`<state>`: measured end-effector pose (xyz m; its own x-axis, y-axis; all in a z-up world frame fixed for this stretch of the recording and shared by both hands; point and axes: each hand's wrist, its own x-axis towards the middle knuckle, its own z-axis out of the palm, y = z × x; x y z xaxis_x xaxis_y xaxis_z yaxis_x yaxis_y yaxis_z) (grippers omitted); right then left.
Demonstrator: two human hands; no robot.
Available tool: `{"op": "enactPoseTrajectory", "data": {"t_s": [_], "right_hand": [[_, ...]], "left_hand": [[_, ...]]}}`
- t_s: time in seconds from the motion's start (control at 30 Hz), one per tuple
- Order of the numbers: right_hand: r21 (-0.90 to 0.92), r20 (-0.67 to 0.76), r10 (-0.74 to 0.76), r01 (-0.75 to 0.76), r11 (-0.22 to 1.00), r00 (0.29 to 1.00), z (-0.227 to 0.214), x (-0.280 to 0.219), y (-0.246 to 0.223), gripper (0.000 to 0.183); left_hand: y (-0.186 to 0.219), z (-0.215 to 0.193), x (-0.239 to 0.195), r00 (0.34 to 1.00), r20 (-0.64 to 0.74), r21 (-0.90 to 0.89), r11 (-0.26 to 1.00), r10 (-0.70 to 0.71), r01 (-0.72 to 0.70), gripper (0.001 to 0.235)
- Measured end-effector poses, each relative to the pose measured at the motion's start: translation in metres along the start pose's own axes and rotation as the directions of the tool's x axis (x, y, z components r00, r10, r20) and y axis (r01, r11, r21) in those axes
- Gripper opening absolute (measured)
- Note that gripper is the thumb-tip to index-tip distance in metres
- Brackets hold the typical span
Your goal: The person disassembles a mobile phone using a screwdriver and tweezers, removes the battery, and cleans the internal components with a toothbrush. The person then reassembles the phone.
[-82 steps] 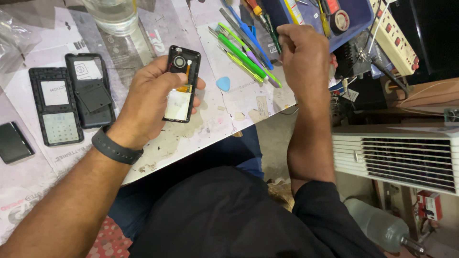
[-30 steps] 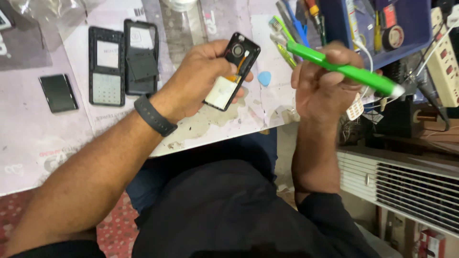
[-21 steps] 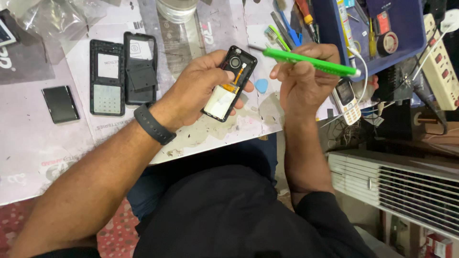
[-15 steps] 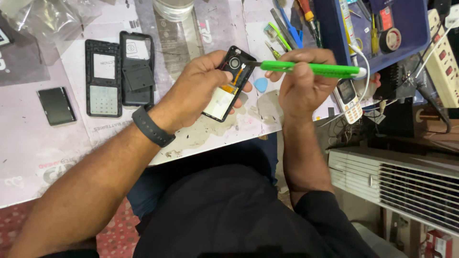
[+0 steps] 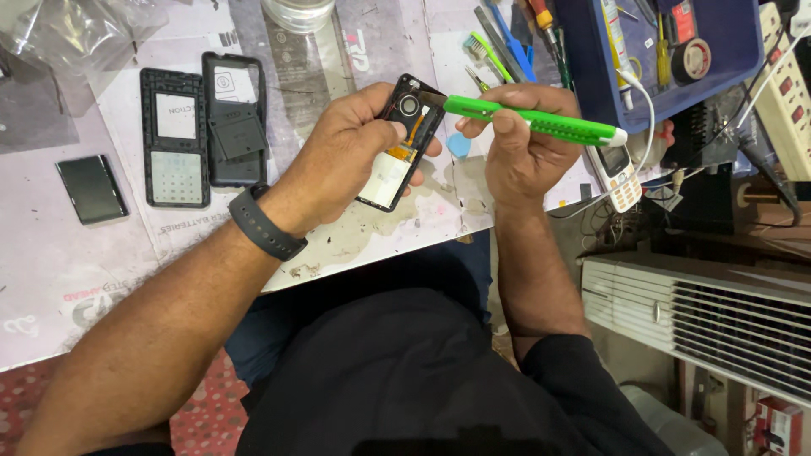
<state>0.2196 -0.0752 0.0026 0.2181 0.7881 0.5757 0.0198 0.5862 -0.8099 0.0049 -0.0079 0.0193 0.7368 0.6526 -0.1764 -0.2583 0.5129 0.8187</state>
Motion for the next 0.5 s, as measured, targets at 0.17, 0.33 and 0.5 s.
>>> {"op": "enactPoseTrajectory", "data": {"t_s": [0.17, 0.33, 0.5], "right_hand": [[-0.007, 0.034, 0.029, -0.028, 1.0, 0.999, -0.0009, 0.0017, 0.0009, 0.017], [-0.136, 0.183, 0.036, -0.011, 0.991, 0.982, -0.002, 0.0034, -0.0019, 0.024], [-0.249, 0.192, 0.051, -0.002, 0.969, 0.98, -0.0024, 0.005, -0.0079, 0.02]], "left_hand": [[0.0014, 0.0014, 0.0006, 1.0, -0.02, 0.017, 1.0, -0.008, 0.008, 0.035], [-0.0005, 0.0016, 0.0017, 1.0, -0.025, 0.031, 0.999, 0.011, -0.01, 0.033], [-0.003, 0.0014, 0.0018, 0.999, -0.027, 0.074, 0.996, 0.046, -0.044, 0.032]]}}
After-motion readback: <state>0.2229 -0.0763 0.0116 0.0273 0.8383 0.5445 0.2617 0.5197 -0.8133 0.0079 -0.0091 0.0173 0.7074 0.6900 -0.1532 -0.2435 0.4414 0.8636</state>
